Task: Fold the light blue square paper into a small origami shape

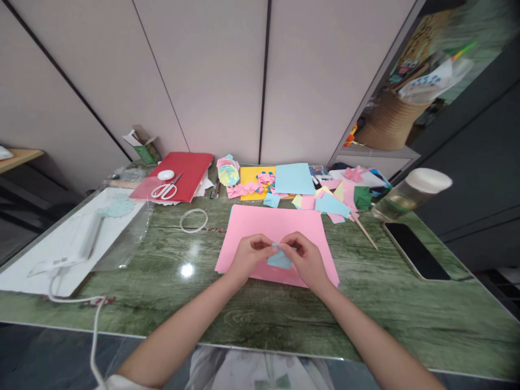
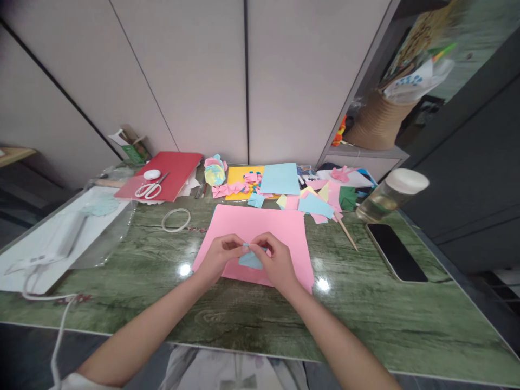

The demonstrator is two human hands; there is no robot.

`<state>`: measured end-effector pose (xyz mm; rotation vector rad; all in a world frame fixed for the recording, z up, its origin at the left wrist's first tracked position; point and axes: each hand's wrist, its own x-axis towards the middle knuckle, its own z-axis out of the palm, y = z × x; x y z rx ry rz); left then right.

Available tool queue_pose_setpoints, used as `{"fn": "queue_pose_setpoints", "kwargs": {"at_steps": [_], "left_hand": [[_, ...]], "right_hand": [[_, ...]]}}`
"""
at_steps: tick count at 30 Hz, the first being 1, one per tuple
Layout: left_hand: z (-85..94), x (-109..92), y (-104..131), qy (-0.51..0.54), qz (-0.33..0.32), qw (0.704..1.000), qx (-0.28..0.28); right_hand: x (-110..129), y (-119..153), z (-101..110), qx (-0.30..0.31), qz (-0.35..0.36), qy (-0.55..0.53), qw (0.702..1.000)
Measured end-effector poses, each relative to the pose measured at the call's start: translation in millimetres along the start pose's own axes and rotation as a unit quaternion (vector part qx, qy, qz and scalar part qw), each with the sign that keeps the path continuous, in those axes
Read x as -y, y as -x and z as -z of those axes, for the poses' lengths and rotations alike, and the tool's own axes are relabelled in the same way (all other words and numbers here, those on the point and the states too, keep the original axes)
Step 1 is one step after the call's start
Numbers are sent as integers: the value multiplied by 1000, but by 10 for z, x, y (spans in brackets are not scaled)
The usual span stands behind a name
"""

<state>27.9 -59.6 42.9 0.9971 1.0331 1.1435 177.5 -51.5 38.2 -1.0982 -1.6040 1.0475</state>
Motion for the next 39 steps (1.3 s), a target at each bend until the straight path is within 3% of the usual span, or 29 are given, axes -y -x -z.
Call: {"fn": "queue_pose_setpoints", "kwargs": {"at_steps": [4,10,39], "left_hand": [[16,44,-25,37,23,999,-9],[34,91,-47,76,10,995,-58],[6,83,-26,111,25,992,-61]], "right_hand": [[-23,-40,18,-6,-39,-22,999],[-48,-53,15,86,-100,-62,989],[-93,-45,46,31,-65,-26,997]]}}
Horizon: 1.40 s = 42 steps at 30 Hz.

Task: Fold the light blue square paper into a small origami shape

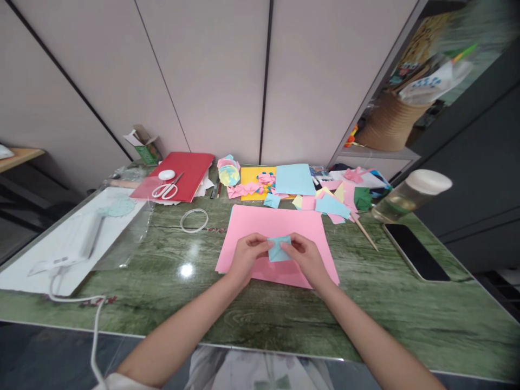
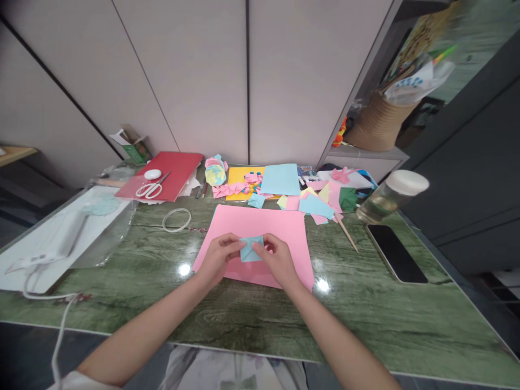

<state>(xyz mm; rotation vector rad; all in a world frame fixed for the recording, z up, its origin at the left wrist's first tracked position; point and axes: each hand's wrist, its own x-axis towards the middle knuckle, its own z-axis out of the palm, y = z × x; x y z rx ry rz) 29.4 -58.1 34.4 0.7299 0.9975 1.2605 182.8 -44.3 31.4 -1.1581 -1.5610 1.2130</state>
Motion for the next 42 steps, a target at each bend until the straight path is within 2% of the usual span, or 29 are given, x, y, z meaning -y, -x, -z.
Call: {"fn": "queue_pose_setpoints", "kwargs": {"at_steps": [8,13,22,27,36,42], "left_hand": [[-22,-9,18,1,5,1000,3],[-31,-13,18,-3,8,1000,3],[-32,-5,25,10,20,1000,10],[-31,-14,20,32,46,998,38],[19,24,-22,39,37,999,5],[43,50,-46,31,42,999,-1]], "right_hand": [[20,4,10,-14,17,12,1000],[68,12,17,-44,34,23,998],[14,12,9,-51,22,-10,998],[5,-9,-28,-51,10,-16,998],[51,8,-27,20,-1,42,999],[39,11,-61,29,-9,38,999]]}}
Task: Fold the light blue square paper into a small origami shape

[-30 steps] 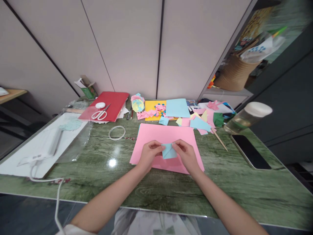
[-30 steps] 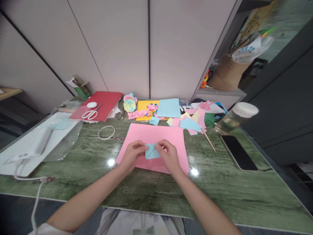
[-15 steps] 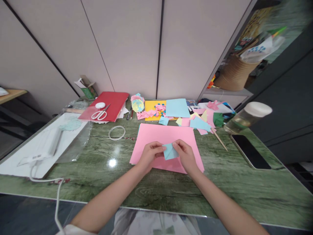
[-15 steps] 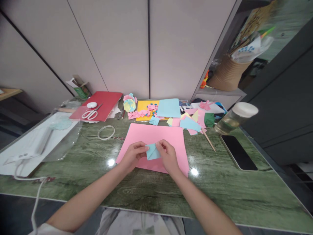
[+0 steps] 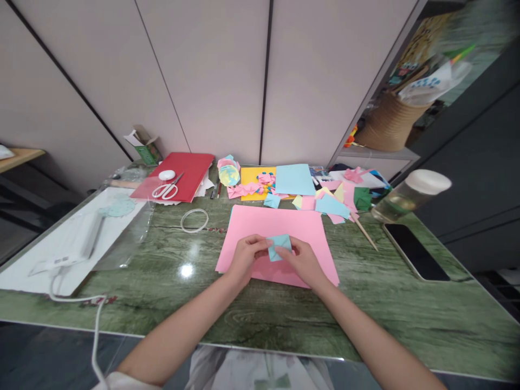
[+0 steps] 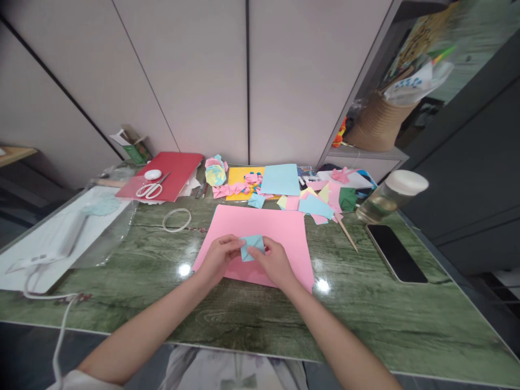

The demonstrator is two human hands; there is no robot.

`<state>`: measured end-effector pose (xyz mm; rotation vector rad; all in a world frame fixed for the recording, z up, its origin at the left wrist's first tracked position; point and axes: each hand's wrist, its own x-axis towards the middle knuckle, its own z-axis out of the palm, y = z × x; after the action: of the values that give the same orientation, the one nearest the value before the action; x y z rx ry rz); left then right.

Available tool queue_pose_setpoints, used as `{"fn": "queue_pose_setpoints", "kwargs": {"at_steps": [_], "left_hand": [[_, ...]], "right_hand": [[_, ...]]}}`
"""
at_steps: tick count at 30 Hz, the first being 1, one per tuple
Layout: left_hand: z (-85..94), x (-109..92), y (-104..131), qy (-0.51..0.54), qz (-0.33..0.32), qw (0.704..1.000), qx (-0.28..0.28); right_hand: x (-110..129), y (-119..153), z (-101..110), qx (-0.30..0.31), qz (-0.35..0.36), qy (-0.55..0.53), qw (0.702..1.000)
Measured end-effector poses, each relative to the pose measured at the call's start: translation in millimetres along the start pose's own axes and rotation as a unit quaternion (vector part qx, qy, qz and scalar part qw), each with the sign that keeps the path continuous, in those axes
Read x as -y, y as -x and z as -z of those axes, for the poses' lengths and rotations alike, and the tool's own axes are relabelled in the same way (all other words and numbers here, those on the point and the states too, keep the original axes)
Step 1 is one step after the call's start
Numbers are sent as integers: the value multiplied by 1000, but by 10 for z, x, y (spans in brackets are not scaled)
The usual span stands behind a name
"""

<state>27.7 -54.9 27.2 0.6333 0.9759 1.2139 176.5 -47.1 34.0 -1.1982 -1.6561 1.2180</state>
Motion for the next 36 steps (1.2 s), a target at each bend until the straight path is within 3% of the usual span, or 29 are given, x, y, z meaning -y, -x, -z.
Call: {"fn": "queue_pose_setpoints", "kwargs": {"at_steps": [4,20,26,36], "left_hand": [[-11,-14,0,-7,7,1000,-15],[-29,8,11,-17,-3,1000,-21],[-19,1,9,-21,0,999,-29],[-24,-16,3,33,45,998,-27]], "right_hand": [[-16,-5,-11,43,-34,-23,998],[-48,-6,-19,77,-80,-47,993],[-36,-6,-25,90,-57,-36,994],[-41,-9,-24,35,6,76,996]]}}
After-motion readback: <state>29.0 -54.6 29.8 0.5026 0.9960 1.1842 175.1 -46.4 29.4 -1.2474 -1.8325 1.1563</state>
